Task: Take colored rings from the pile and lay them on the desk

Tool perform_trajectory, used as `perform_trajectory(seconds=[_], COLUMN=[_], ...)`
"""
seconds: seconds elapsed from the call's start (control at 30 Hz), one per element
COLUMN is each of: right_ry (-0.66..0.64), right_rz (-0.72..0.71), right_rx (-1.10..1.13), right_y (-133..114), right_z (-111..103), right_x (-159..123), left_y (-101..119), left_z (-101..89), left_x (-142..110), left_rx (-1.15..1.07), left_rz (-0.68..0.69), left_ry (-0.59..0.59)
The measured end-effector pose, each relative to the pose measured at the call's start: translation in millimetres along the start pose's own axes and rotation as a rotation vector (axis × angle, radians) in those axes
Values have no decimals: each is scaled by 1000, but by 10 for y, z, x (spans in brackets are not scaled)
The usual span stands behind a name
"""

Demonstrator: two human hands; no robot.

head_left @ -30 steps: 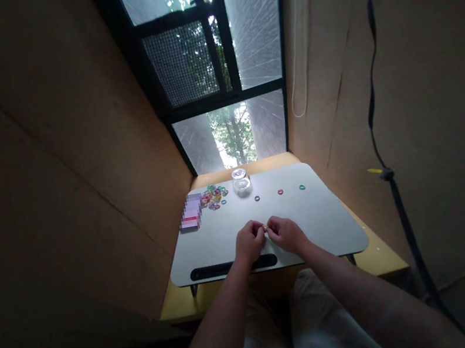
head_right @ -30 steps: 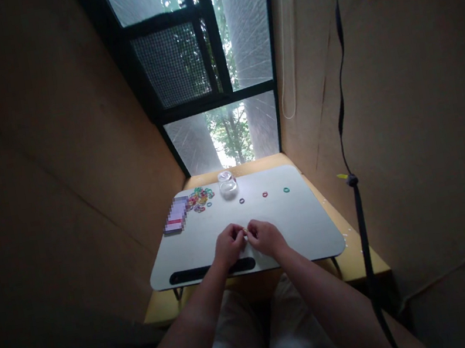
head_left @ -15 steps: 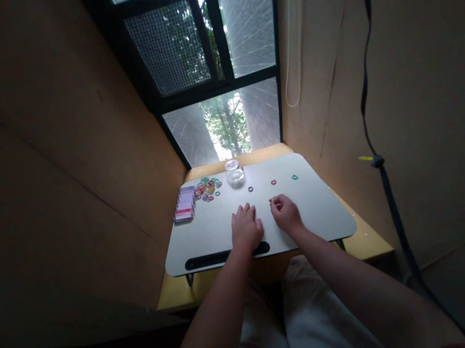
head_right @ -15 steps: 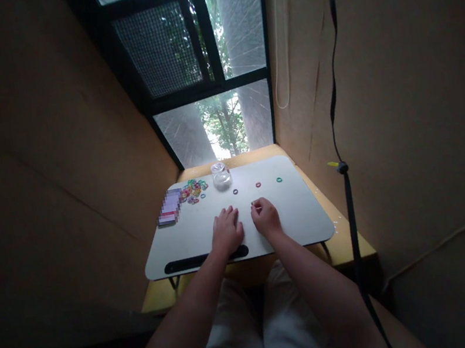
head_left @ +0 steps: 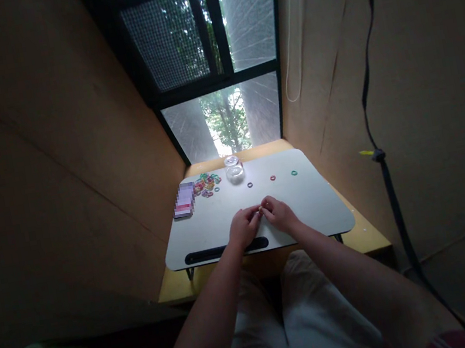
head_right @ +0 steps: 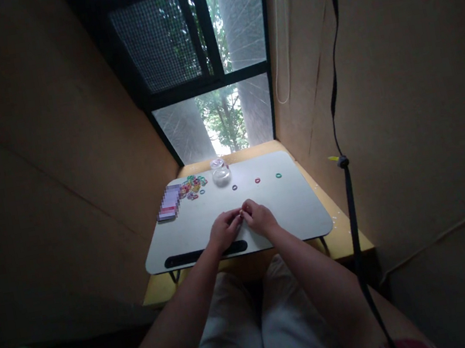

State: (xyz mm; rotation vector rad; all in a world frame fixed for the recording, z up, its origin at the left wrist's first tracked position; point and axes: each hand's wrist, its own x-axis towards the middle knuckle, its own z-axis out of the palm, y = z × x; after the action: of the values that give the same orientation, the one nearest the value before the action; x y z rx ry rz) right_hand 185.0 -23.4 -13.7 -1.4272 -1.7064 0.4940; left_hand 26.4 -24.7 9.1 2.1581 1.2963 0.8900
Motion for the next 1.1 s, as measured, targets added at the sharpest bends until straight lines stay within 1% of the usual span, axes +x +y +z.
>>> perform_trajectory(seconds=[0.2,0.37,0.67,0.77,0.9,1.1], right_ry=[-30,-29,-23,-35,-27,-7], right_rz=[-12,-31,-78,-84,-82,-63], right_rx=[-26,-36,-15,32,29,-1], right_y=[-26,-48,-121,-116,-105,-100], right_z=[-5,-11,-55,-50,-38,-33], right_x=[-8,-18,-40,-45,-43,-32], left_y=[-40,-81,-64,-75,-66,-53], left_z=[29,53,50,51,42,39], left_x=[-11,-12,-31,-34,-39,-16], left_rx=[-42,-42,-42,-44,-68,-74], left_rz=[-88,-162,-161,-142,-124,-162], left_ry=[26,82,111,95,69,101])
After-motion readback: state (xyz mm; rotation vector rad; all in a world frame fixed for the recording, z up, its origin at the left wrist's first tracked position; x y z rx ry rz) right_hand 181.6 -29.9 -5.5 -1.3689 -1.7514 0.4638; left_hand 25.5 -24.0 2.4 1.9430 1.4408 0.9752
